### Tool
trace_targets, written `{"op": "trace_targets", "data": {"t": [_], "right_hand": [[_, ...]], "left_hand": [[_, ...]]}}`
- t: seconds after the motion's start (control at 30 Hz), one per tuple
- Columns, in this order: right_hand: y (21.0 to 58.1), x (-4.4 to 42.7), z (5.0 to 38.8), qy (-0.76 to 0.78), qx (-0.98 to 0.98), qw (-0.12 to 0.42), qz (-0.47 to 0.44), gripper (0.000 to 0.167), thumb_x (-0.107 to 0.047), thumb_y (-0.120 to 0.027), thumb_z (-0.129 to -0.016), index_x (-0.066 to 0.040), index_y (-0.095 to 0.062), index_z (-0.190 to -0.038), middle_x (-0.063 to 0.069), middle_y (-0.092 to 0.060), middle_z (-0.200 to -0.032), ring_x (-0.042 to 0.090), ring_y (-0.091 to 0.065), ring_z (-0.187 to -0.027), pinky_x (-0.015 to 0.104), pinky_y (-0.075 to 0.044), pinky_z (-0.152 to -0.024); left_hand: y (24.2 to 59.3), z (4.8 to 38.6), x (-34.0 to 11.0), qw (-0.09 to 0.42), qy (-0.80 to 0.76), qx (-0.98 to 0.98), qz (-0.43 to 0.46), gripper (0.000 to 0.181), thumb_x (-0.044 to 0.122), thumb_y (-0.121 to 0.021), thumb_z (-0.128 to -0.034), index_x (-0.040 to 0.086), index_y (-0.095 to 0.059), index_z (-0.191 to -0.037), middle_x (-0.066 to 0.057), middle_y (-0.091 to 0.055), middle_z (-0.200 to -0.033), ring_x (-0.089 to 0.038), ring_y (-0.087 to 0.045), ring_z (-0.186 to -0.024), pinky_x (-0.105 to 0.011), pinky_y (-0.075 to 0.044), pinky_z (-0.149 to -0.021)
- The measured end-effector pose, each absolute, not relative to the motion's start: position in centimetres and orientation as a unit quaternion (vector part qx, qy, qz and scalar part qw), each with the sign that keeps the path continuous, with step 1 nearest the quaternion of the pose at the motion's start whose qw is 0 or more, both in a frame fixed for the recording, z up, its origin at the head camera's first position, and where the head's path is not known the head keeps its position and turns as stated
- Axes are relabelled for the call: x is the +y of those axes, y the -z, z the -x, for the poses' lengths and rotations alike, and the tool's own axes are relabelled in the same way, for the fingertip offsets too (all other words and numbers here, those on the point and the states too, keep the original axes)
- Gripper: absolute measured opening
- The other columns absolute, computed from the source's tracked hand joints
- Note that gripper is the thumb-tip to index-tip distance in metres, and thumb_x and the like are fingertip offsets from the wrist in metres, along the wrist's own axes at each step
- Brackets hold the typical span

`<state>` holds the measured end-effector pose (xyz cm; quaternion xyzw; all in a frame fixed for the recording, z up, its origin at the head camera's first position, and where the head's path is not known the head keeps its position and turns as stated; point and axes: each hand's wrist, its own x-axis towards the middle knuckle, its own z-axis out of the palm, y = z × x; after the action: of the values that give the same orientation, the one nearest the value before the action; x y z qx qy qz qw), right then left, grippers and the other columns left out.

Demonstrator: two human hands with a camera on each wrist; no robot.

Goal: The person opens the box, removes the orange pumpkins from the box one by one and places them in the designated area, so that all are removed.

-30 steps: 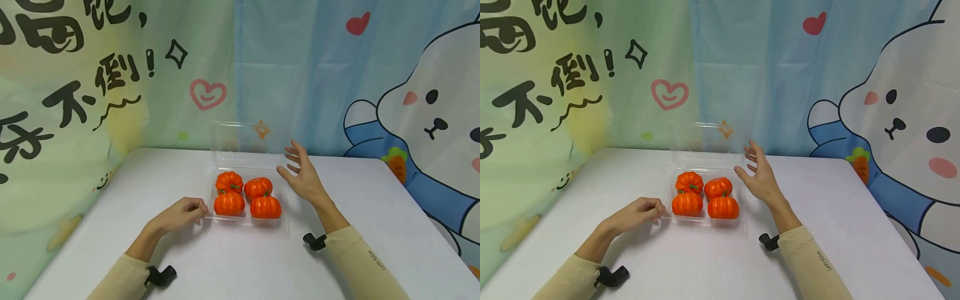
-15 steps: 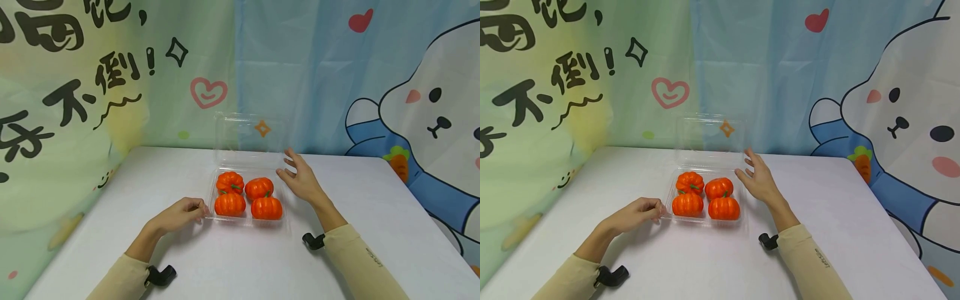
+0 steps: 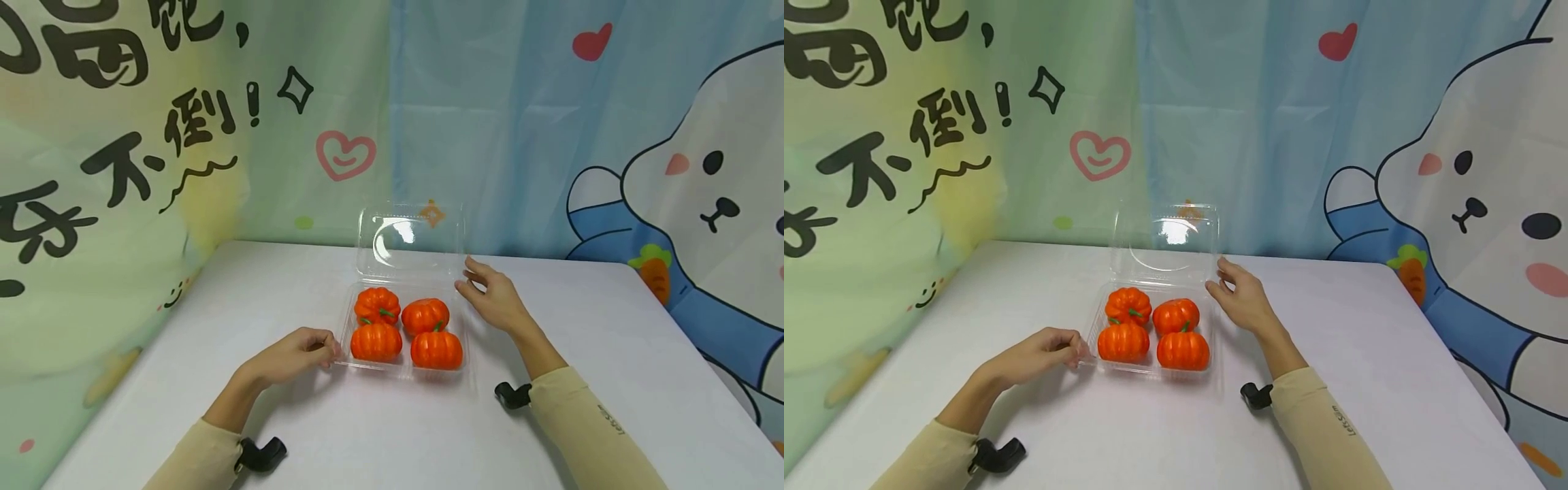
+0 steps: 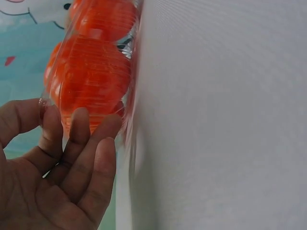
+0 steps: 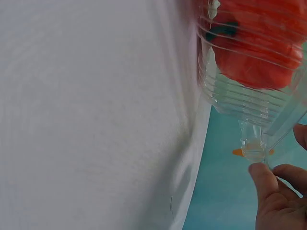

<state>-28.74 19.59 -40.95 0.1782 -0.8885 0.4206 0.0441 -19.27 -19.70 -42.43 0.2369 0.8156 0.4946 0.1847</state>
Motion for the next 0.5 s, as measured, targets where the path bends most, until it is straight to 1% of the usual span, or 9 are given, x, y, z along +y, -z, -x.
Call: {"op": "trace_targets", "data": {"t": [0.23,0.37,0.5], "right_hand": [[41.47,19.64,28.94,-0.391,-0.905,0.01,-0.166,0.066,-0.032,-0.06,-0.104,0.007,-0.038,-0.153,0.024,-0.04,-0.159,0.042,-0.052,-0.137,0.055,-0.041,-0.113],[41.59,19.67,29.02,-0.375,-0.913,-0.008,-0.159,0.067,-0.037,-0.055,-0.106,0.008,-0.038,-0.153,0.025,-0.043,-0.156,0.043,-0.051,-0.137,0.057,-0.04,-0.113],[41.69,19.74,29.14,-0.353,-0.921,-0.028,-0.162,0.067,-0.041,-0.047,-0.109,0.007,-0.038,-0.153,0.026,-0.044,-0.155,0.044,-0.051,-0.137,0.059,-0.04,-0.113]], "left_hand": [[42.67,19.19,-19.83,0.185,-0.497,0.811,-0.246,0.023,0.01,-0.05,-0.103,-0.006,-0.063,-0.093,-0.017,-0.066,-0.095,-0.027,-0.062,-0.091,-0.028,-0.049,-0.085],[42.61,19.19,-19.9,0.182,-0.495,0.81,-0.256,0.021,0.01,-0.051,-0.1023,-0.003,-0.063,-0.091,-0.016,-0.065,-0.091,-0.027,-0.063,-0.092,-0.027,-0.049,-0.086],[42.6,19.22,-19.9,0.185,-0.495,0.808,-0.26,0.019,0.011,-0.053,-0.102,0.001,-0.063,-0.089,-0.013,-0.065,-0.088,-0.025,-0.063,-0.094,-0.026,-0.049,-0.088]]}}
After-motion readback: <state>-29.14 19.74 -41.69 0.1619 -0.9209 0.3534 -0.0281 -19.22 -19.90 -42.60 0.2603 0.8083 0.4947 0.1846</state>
